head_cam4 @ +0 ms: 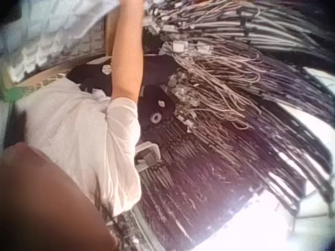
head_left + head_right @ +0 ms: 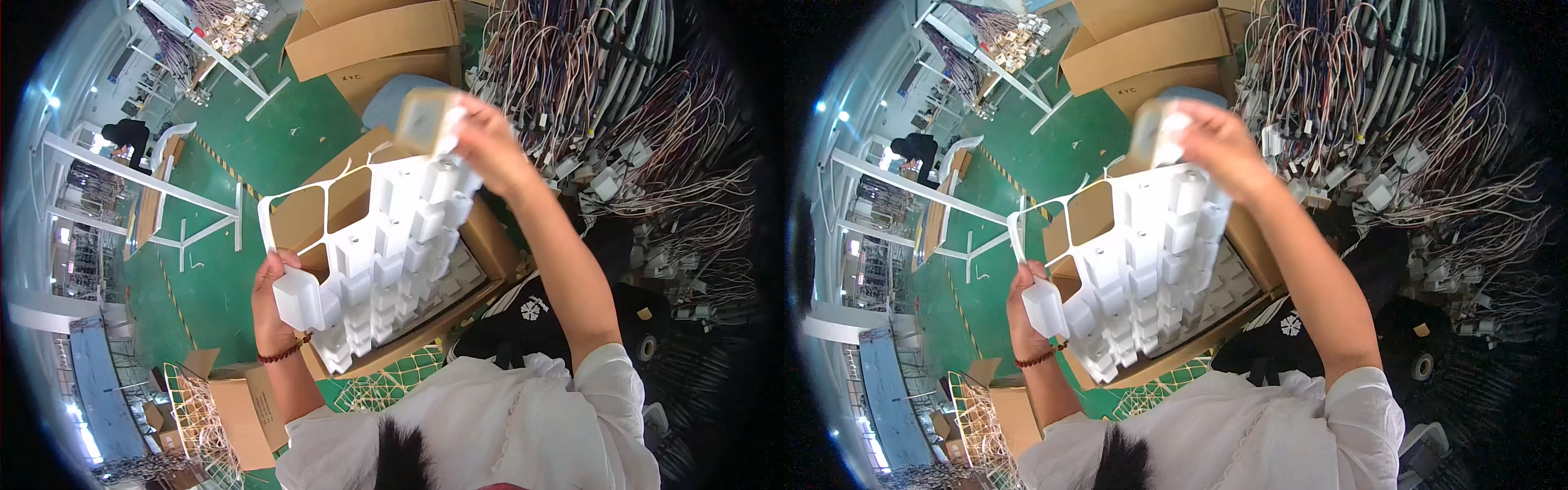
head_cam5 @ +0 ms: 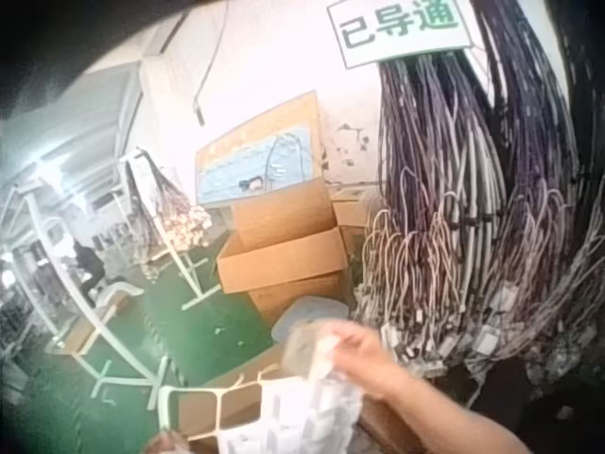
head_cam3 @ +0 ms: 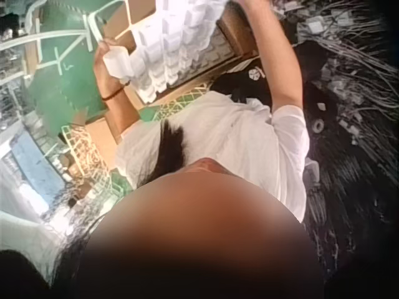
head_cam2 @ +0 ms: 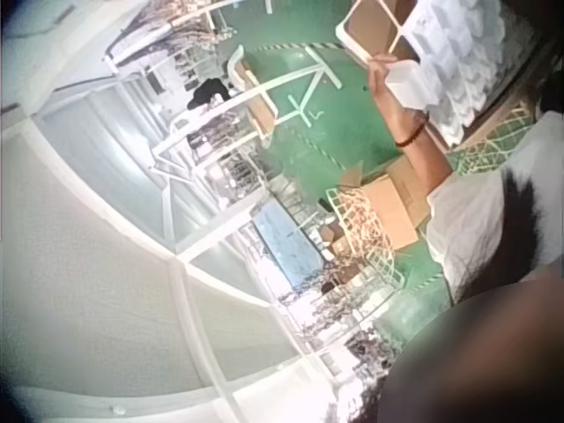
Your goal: The recorder applies tape to secure wires to a component and organizes the finished wire harnesses.
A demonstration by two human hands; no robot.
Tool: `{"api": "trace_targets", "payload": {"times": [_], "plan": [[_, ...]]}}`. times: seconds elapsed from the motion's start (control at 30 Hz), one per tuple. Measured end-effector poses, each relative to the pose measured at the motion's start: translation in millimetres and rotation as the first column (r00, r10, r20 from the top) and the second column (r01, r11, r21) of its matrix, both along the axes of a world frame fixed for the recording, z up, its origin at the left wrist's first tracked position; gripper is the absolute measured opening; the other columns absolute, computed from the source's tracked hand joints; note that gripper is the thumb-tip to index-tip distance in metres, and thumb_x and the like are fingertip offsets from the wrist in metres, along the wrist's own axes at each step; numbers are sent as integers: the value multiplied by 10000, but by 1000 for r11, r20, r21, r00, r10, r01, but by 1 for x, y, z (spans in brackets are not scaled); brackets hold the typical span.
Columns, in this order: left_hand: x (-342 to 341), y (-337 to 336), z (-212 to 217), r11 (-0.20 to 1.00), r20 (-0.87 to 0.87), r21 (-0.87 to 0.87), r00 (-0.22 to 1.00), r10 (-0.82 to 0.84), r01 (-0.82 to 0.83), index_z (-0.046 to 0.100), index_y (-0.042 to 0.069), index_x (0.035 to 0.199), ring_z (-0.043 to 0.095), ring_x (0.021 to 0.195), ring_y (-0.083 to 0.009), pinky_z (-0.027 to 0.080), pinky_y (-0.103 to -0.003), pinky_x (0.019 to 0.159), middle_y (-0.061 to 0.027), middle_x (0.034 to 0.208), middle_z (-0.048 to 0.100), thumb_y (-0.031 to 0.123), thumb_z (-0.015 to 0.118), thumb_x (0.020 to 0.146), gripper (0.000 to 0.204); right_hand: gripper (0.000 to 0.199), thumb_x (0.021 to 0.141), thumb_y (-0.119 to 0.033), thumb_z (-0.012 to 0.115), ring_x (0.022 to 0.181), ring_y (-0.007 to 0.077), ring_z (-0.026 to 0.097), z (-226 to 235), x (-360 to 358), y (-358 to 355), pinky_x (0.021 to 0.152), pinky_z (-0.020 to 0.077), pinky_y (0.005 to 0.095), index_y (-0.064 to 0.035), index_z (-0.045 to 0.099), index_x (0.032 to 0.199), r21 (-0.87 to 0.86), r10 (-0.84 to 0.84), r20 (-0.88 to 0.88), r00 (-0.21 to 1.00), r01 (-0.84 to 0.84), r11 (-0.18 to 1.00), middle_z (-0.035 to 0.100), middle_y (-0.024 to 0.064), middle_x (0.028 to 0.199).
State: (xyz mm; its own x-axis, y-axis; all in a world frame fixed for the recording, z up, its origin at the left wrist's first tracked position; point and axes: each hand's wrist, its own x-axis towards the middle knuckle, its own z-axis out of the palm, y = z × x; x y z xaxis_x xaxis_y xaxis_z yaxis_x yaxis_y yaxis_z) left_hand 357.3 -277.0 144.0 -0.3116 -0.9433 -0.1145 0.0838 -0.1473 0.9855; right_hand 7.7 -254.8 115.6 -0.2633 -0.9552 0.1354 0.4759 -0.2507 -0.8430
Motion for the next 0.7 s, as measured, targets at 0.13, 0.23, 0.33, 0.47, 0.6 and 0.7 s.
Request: {"api": "trace_targets", "payload": {"times": [0.13,0.23,0.33,0.47,0.6,0.7], "plan": [[-1,7,1,995,76,-53,994,-84,88,612,36,882,527,578,-75,384,-211,509,-12,693,572,441,534,969,422,410,877,-126,647,1087,150,585,-22,-37,18,968,477,329,-80,574,1278,-58,55,-26,998,-57,997,606,64,1223],[-9,10,6,983,128,-56,978,-166,174,620,31,894,529,590,-75,393,-213,526,-15,721,580,442,532,970,426,468,822,-238,634,1046,176,594,-44,-44,38,939,456,295,-64,587,1254,8,104,-172,980,-104,995,615,74,1187],[-15,9,14,983,116,-25,977,-178,182,621,28,908,547,624,-77,415,-214,552,-18,758,588,445,524,974,434,472,852,-300,566,1040,170,604,-49,-52,50,920,461,303,-36,588,1242,-5,-49,116,992,50,999,625,87,1179],[-17,6,24,982,150,-82,977,-154,168,619,28,916,553,636,-81,422,-215,560,-21,770,586,433,517,981,423,570,869,-398,610,1092,248,597,-45,-41,56,955,453,350,1,565,1273,254,223,-766,603,-35,967,631,153,1168],[-18,10,27,977,145,-98,974,-172,187,617,23,913,553,634,-81,423,-213,566,-21,769,587,426,515,983,421,659,798,-378,783,1062,248,588,-52,22,35,935,465,355,19,518,1252,108,-48,-723,689,181,977,600,190,1175],[-19,16,28,974,148,-99,970,-191,206,615,19,911,551,632,-82,423,-213,570,-23,771,589,423,515,984,422,719,760,-337,824,1016,275,606,-51,58,8,888,496,358,13,453,1266,21,-188,-582,791,246,969,603,205,1139]]}}
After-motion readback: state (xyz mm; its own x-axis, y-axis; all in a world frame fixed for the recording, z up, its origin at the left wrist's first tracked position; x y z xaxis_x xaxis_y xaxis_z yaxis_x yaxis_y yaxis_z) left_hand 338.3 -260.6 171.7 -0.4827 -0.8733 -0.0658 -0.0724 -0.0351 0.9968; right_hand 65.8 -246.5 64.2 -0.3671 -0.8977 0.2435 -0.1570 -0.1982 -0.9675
